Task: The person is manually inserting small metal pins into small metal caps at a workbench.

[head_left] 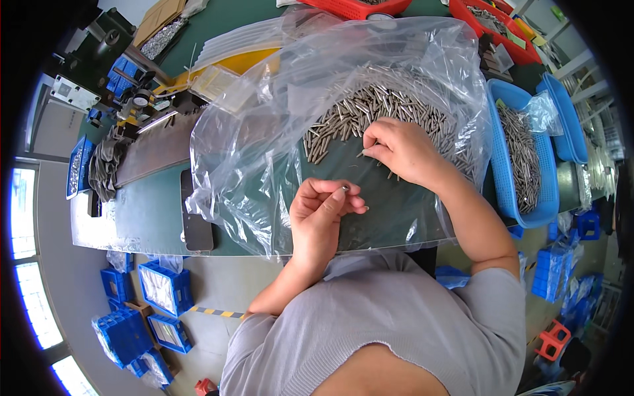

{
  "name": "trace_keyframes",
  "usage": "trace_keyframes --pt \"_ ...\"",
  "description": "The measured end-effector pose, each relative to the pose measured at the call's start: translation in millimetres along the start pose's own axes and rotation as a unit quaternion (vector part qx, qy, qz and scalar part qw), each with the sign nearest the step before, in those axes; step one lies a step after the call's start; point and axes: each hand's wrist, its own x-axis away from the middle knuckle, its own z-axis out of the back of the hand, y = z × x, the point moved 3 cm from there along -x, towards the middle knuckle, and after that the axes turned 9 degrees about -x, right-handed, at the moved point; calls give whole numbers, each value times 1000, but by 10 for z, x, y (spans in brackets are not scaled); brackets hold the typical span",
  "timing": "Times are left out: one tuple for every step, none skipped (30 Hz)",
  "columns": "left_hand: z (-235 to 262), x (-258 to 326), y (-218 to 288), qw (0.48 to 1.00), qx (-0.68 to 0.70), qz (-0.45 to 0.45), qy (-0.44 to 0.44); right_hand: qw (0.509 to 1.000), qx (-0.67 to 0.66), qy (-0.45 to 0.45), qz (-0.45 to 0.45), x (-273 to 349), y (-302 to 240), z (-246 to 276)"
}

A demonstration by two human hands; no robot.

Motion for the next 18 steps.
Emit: trace_keyframes --pt "3 2 0 1000 1 -1 2 1000 -9 -3 -2 -8 21 8" --pt "2 2 1 1000 1 -1 3 1000 -9 -3 -2 -10 20 34" --pt "0 0 4 1000 0 0 4 1000 -10 -10 -14 -17 8 71" --pt "-4 -2 3 1000 0 2 5 999 -9 -17 -27 -20 -2 96" --pt "-3 -1 2 1000 0 2 6 1000 -4 -13 -26 -19 -8 102" --pt "-2 0 0 1000 0 1 5 1000 -4 -14 -26 -10 8 84" --pt "-2 -2 1 1000 0 1 3 1000 17 -15 -8 6 23 55" --pt "-1 -1 2 1000 0 2 2 999 39 -17 9 16 20 40" --pt "-1 0 3 1000 1 1 1 999 39 -16 8 19 12 38" --pt "-2 3 3 1000 1 0 0 998 50 -24 5 15 -11 32" --pt "-5 3 3 1000 1 0 0 998 61 -33 2 13 -26 24" --pt "-9 2 3 1000 1 2 0 998 62 -33 2 15 -34 18" --pt "-6 1 3 1000 -1 3 1 998 55 -38 -7 13 -32 3" --pt "-5 3 5 1000 -2 3 2 998 48 -43 -16 14 -26 -8" --pt "-4 5 7 1000 -1 2 3 998 47 -43 -16 14 -22 -11" --pt "-4 7 7 1000 0 2 4 998 44 -47 -17 14 -14 -12" --pt "-2 8 7 1000 -1 3 4 998 41 -50 -19 14 -7 -15" --pt "0 10 7 1000 -2 1 5 998 40 -50 -20 13 -2 -21"
